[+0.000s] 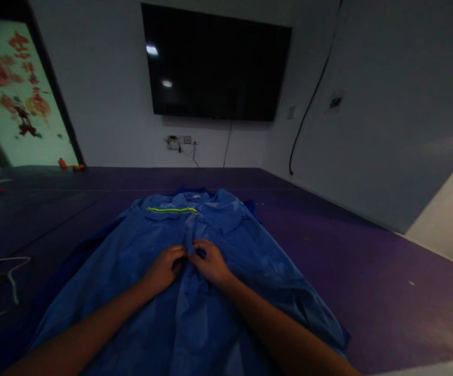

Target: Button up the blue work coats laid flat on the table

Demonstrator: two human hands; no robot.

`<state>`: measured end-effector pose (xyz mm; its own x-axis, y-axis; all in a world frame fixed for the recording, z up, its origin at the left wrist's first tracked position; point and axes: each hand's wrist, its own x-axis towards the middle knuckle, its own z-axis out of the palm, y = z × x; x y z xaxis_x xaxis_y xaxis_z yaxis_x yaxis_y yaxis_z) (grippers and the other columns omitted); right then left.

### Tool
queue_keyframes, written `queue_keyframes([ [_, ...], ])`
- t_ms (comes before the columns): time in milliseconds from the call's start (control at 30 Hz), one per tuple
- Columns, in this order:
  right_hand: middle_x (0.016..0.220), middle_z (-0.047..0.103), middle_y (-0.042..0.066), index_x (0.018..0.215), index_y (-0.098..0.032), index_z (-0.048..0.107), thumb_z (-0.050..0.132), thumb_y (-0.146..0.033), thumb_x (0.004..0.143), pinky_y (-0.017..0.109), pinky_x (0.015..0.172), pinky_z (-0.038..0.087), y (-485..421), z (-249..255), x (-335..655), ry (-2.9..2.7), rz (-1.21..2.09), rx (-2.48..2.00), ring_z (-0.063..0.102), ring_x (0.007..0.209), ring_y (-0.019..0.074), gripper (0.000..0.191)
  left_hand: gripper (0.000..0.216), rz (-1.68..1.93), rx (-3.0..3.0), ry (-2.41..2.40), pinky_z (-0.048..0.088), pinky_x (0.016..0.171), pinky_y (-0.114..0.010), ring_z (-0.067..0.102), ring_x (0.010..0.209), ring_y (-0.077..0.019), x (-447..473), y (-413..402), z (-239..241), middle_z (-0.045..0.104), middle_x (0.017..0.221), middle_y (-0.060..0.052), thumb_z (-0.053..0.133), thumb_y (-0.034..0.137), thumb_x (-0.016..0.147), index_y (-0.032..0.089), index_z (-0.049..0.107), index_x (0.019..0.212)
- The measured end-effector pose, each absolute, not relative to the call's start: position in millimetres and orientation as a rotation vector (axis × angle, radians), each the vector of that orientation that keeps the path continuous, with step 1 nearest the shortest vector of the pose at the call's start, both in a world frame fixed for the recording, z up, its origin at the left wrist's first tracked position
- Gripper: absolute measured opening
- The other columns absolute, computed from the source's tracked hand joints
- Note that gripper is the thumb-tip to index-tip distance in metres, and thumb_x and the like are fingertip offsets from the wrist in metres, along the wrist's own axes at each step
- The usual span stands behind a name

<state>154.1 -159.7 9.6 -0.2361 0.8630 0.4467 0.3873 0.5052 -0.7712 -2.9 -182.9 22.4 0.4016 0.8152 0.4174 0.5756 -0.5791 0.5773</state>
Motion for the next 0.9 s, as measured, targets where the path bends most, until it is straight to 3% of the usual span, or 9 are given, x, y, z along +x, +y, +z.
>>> queue_keyframes([
  [200, 0.102, 0.062, 0.006, 0.08, -0.018, 0.063, 0.057, -0.022, 0.07, 0.034, 0.092, 0.038, -160, 8, 154, -1.799, 0.695, -0.962, 0.055, 0.101, 0.0193, 0.012, 0.023, 1.137, 2.177, 1.234, 0.043, 0.066, -0.024, 0.055, 0.072, -0.0143, -3, -184, 26, 0.059, 0.073, -0.003, 0.044, -0.001, 0.065, 0.015, 0.061, 0.068],
  [433, 0.104, 0.061, 0.007, 0.084, -0.017, 0.062, 0.056, -0.023, 0.071, 0.035, 0.092, 0.038, -165, 10, 156, -1.841, 0.699, -0.964, 0.054, 0.102, 0.0201, 0.015, 0.016, 1.29, 1.77, 1.381, 0.047, 0.066, -0.024, 0.06, 0.069, -0.0139, -3, -183, 25, 0.066, 0.075, -0.002, 0.052, 0.009, 0.065, 0.016, 0.064, 0.074],
  [700, 0.104, 0.061, 0.008, 0.085, -0.018, 0.063, 0.056, -0.022, 0.073, 0.034, 0.091, 0.039, -171, 15, 156, -1.914, 0.667, -0.977, 0.055, 0.101, 0.0195, 0.015, 0.027, 1.247, 1.499, 1.364, 0.049, 0.066, -0.024, 0.062, 0.07, -0.0148, -3, -182, 18, 0.068, 0.079, -0.005, 0.054, 0.007, 0.06, 0.013, 0.066, 0.084],
  [900, 0.1, 0.063, 0.008, 0.084, -0.018, 0.066, 0.055, -0.022, 0.074, 0.033, 0.089, 0.041, -174, 19, 157, -1.972, 0.646, -0.946, 0.056, 0.098, 0.0194, 0.015, 0.021, 1.148, 1.642, 1.369, 0.048, 0.066, -0.024, 0.061, 0.07, -0.0146, -7, -183, 20, 0.065, 0.077, -0.003, 0.054, 0.009, 0.06, 0.014, 0.067, 0.075],
])
